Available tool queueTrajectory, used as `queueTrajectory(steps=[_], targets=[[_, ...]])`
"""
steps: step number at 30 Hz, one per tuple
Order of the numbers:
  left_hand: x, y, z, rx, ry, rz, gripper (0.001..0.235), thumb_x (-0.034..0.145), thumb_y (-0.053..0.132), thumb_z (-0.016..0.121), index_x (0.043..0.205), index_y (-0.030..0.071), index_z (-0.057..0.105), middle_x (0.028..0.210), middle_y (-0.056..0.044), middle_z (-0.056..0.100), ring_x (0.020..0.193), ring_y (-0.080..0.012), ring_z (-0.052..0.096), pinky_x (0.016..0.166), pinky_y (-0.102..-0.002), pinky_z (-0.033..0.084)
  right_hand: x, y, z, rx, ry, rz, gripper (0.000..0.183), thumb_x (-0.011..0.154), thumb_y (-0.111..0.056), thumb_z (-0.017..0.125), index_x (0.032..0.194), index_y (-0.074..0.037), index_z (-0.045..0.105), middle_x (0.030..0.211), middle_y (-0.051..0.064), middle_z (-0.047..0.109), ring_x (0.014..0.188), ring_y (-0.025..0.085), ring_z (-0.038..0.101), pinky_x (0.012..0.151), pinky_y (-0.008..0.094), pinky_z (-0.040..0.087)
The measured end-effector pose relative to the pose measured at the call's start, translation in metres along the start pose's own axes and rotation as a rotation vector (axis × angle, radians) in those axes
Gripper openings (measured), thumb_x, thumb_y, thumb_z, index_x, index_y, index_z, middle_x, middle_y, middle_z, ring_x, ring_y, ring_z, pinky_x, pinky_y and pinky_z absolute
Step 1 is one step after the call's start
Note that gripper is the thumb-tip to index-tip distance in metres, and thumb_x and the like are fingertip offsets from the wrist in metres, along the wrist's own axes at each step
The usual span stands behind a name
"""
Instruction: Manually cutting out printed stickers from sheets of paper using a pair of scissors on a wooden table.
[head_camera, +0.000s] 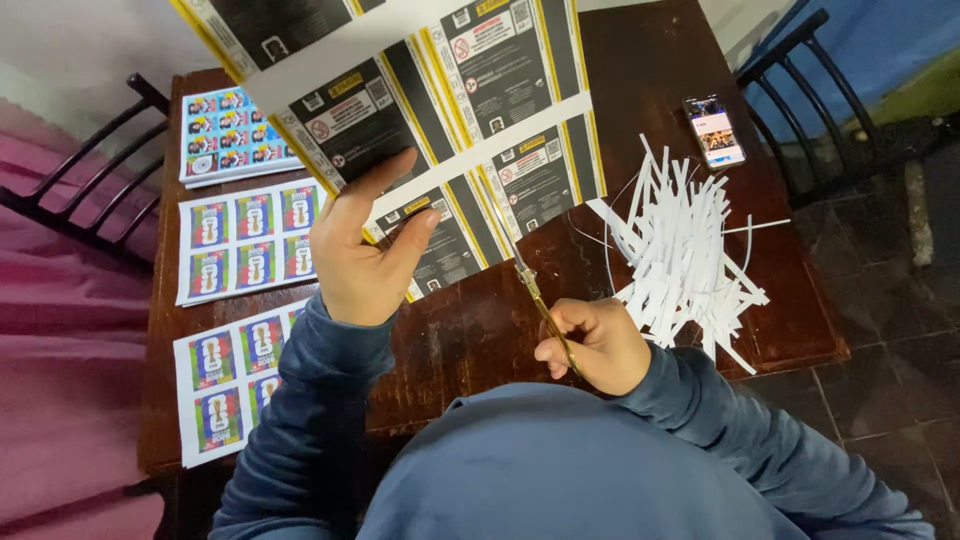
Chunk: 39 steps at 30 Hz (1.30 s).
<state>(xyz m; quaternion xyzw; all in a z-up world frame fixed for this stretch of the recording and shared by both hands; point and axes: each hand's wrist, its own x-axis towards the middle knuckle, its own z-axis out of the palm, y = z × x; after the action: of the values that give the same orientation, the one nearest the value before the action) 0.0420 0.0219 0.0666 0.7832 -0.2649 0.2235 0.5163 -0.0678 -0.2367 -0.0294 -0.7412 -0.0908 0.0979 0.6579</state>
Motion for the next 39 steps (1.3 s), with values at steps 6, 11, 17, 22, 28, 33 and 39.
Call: queueTrajectory(steps=[6,11,17,22,28,33,39], targets=[[-0.001,0.000,-0.001,0.011,0.003,0.012,0.049,0.089,-0.001,0.084,0.134,0.003,0.066,0.121,-0.014,0.070,0.107,-0.0214,0.070,0.095,-0.031,0.055,0.001,0.006,-0.002,0.039,-0.045,-0.090,0.031,0.092,-0.023,0.077,0.075,-0.004,0.059,0.064,0.003,0.069,0.056,0.008,0.066,0.053,0.024,0.056],[-0.001,0.004,-0.005,0.014,0.002,0.029,0.048,0.089,0.000,0.084,0.133,0.003,0.066,0.120,-0.015,0.071,0.107,-0.0223,0.071,0.095,-0.031,0.056,0.005,-0.009,-0.009,0.024,-0.195,-0.174,0.040,0.097,-0.038,0.071,0.077,-0.004,0.062,0.068,0.003,0.071,0.061,0.009,0.067,0.059,0.025,0.053],[-0.006,0.008,-0.006,0.025,-0.028,0.060,0.047,0.088,0.000,0.084,0.131,0.003,0.067,0.122,-0.015,0.071,0.110,-0.0251,0.071,0.098,-0.033,0.055,0.012,-0.016,-0.011,0.037,-0.257,-0.242,0.046,0.098,-0.047,0.068,0.080,-0.005,0.064,0.074,0.003,0.071,0.067,0.012,0.070,0.064,0.027,0.055],[-0.011,0.010,-0.005,0.018,-0.039,0.047,0.046,0.087,0.000,0.083,0.130,0.003,0.067,0.123,-0.016,0.070,0.111,-0.0255,0.071,0.098,-0.033,0.055,0.018,-0.027,-0.010,0.039,-0.262,-0.303,0.048,0.099,-0.049,0.067,0.084,-0.004,0.066,0.079,0.005,0.070,0.072,0.014,0.070,0.068,0.028,0.054],[-0.019,0.011,0.000,-0.025,-0.072,0.010,0.046,0.086,0.000,0.083,0.130,0.002,0.067,0.123,-0.016,0.071,0.111,-0.0246,0.070,0.098,-0.032,0.054,0.022,-0.019,-0.005,0.002,-0.219,-0.314,0.049,0.099,-0.053,0.066,0.084,-0.006,0.067,0.078,0.003,0.072,0.073,0.013,0.071,0.070,0.027,0.055],[-0.024,0.012,0.007,-0.113,-0.108,-0.024,0.046,0.087,0.000,0.082,0.131,0.002,0.066,0.122,-0.015,0.073,0.110,-0.0218,0.072,0.097,-0.031,0.055,0.020,-0.024,-0.001,-0.092,-0.093,-0.252,0.050,0.095,-0.051,0.069,0.088,-0.001,0.066,0.072,0.004,0.069,0.068,0.012,0.066,0.066,0.028,0.053],[-0.022,0.016,0.007,-0.129,-0.116,-0.019,0.046,0.088,0.001,0.082,0.130,0.002,0.066,0.123,-0.015,0.072,0.110,-0.0209,0.072,0.095,-0.030,0.056,0.017,-0.011,-0.001,-0.111,-0.057,-0.247,0.048,0.091,-0.049,0.073,0.083,-0.002,0.062,0.070,0.004,0.069,0.063,0.011,0.065,0.061,0.027,0.052]])
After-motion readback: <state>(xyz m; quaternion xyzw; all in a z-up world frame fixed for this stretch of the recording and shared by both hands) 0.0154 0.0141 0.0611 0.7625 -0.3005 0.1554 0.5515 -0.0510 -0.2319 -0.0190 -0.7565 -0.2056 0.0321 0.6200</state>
